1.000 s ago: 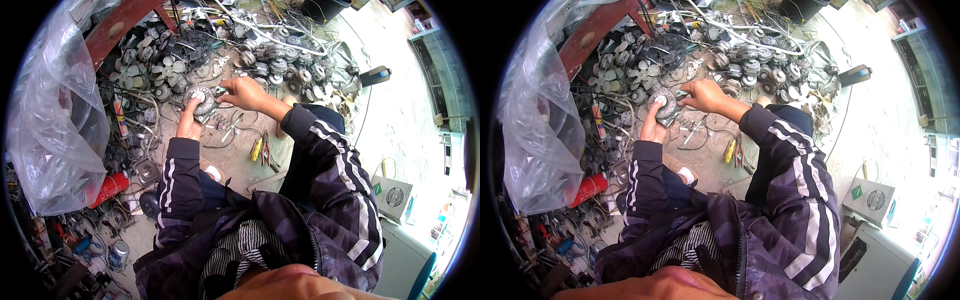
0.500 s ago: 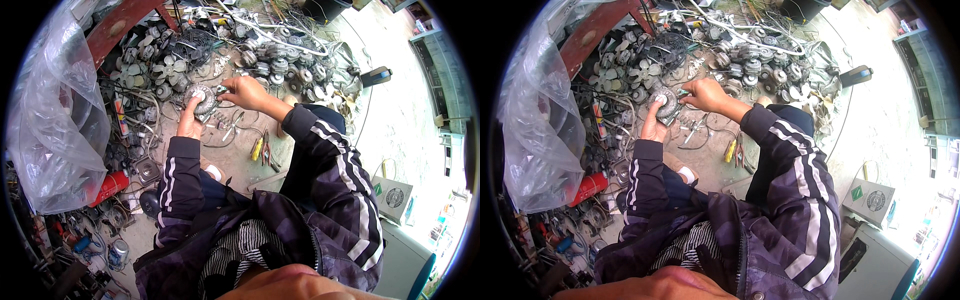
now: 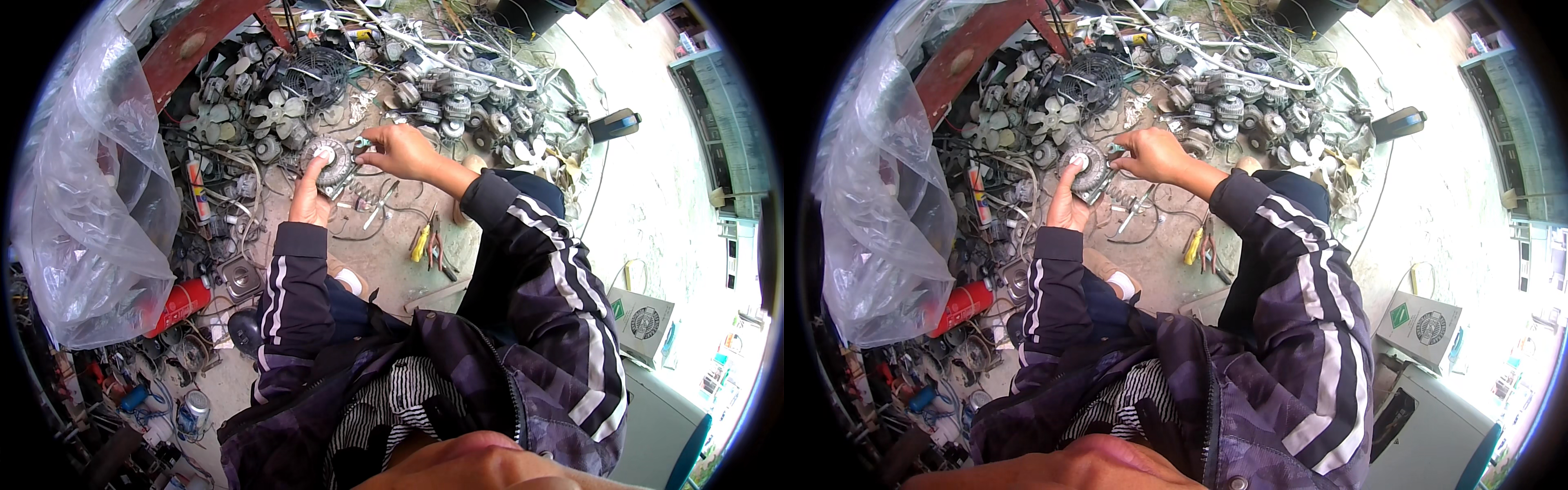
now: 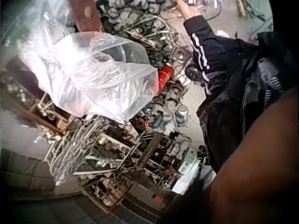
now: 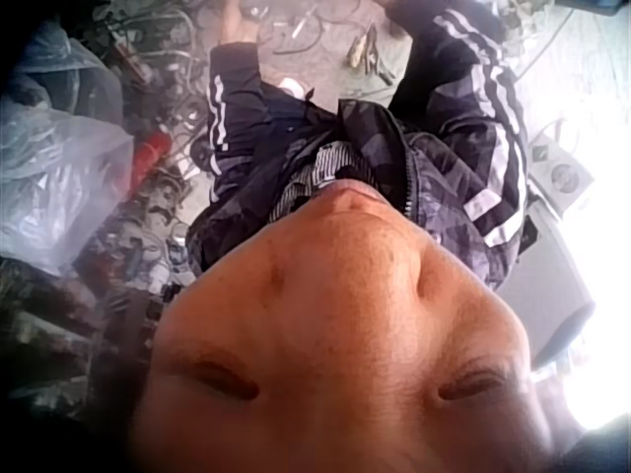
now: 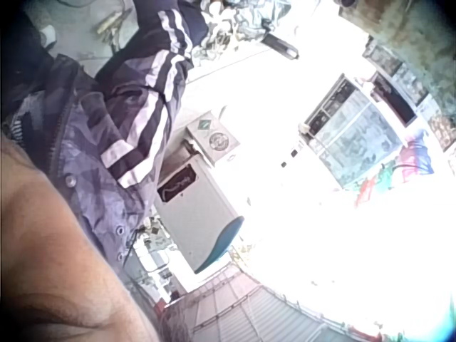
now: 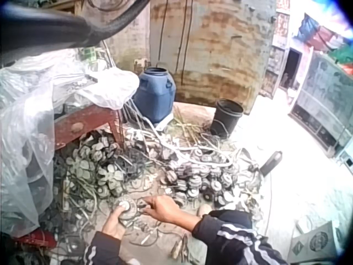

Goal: The person uses pliers and a wrench to disassemble and manipulate various electrical components, including fan blades and motor housings, in a cluttered workshop. They repeatedly pick up parts, attempt to loosen or remove fasteners, and place the items back into a pile of scrap.

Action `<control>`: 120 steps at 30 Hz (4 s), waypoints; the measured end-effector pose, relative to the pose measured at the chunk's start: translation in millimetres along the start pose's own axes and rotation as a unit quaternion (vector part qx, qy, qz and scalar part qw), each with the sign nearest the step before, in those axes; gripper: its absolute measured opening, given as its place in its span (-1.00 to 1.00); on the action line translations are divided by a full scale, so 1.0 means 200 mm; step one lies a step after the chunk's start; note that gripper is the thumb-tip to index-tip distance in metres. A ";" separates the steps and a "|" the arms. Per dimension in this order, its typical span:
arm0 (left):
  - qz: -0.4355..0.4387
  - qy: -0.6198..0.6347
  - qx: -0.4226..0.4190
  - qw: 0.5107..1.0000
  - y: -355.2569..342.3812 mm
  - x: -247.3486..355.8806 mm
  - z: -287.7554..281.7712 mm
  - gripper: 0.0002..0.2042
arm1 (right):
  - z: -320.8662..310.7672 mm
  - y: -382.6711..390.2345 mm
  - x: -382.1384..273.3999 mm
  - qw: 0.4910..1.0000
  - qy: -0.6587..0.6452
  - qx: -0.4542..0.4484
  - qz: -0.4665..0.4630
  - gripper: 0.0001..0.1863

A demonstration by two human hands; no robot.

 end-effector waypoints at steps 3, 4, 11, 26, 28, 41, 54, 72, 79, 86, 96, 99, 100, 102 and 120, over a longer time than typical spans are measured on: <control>-0.003 -0.003 0.002 1.000 0.01 0.01 0.01 -0.57 | -0.01 0.00 -0.01 1.000 0.010 -0.005 0.015 -0.64; 0.002 -0.026 -0.007 1.000 0.01 0.01 0.01 -0.58 | -0.01 0.00 -0.02 1.000 0.012 -0.007 0.017 -0.65; 0.014 -0.064 -0.015 0.998 -0.01 -0.01 -0.02 -0.58 | 0.00 0.00 -0.02 1.000 -0.007 0.008 -0.019 -0.62; 0.013 -0.050 -0.020 0.998 -0.01 0.00 0.00 -0.58 | -0.01 0.00 -0.01 1.000 0.012 -0.001 0.011 -0.62; 0.009 -0.036 -0.015 0.999 0.00 0.00 -0.01 -0.58 | 0.01 -0.01 0.01 1.000 0.006 -0.008 0.024 -0.63; -0.001 -0.013 -0.001 1.000 0.00 0.00 0.00 -0.58 | -0.01 0.00 0.00 0.999 -0.011 0.031 0.001 -0.64; -0.001 -0.046 -0.015 0.999 0.00 -0.01 0.00 -0.60 | -0.02 0.00 -0.01 0.998 -0.014 0.045 -0.031 -0.64; 0.005 -0.037 -0.008 0.999 0.02 0.01 0.03 -0.58 | -0.03 0.01 -0.01 0.999 -0.001 0.037 0.005 -0.63; -0.008 -0.030 -0.014 0.999 0.00 -0.01 0.01 -0.60 | -0.03 0.01 -0.02 0.998 -0.019 0.048 -0.032 -0.60; -0.012 -0.012 -0.003 1.000 0.02 -0.01 0.02 -0.60 | -0.03 0.00 0.00 0.999 -0.012 0.033 -0.004 -0.58; -0.010 -0.034 -0.020 0.999 0.01 -0.01 0.04 -0.59 | -0.04 0.00 -0.02 1.000 0.002 0.027 -0.008 -0.63; -0.012 -0.037 -0.023 0.999 0.01 -0.01 0.03 -0.58 | -0.04 0.01 -0.03 0.999 -0.006 0.039 -0.036 -0.66; -0.015 -0.029 -0.013 0.999 0.01 -0.01 0.02 -0.59 | -0.03 0.01 -0.04 0.998 -0.005 0.041 -0.043 -0.66; -0.021 -0.011 0.006 1.000 0.02 0.00 0.02 -0.61 | -0.03 0.01 -0.04 0.999 -0.002 0.029 -0.032 -0.67; -0.003 -0.020 -0.013 1.000 0.02 0.02 0.04 -0.61 | 0.06 -0.12 0.18 0.943 -0.313 -0.069 0.094 -0.76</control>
Point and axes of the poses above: each hand's wrist, its own y-axis away from the middle knuckle, its own z-axis out of the palm, x = y × z, the point moved 10 cm from there along -y, towards the middle knuckle, and after that the axes turned 15 degrees about z, right-handed, at the moved point
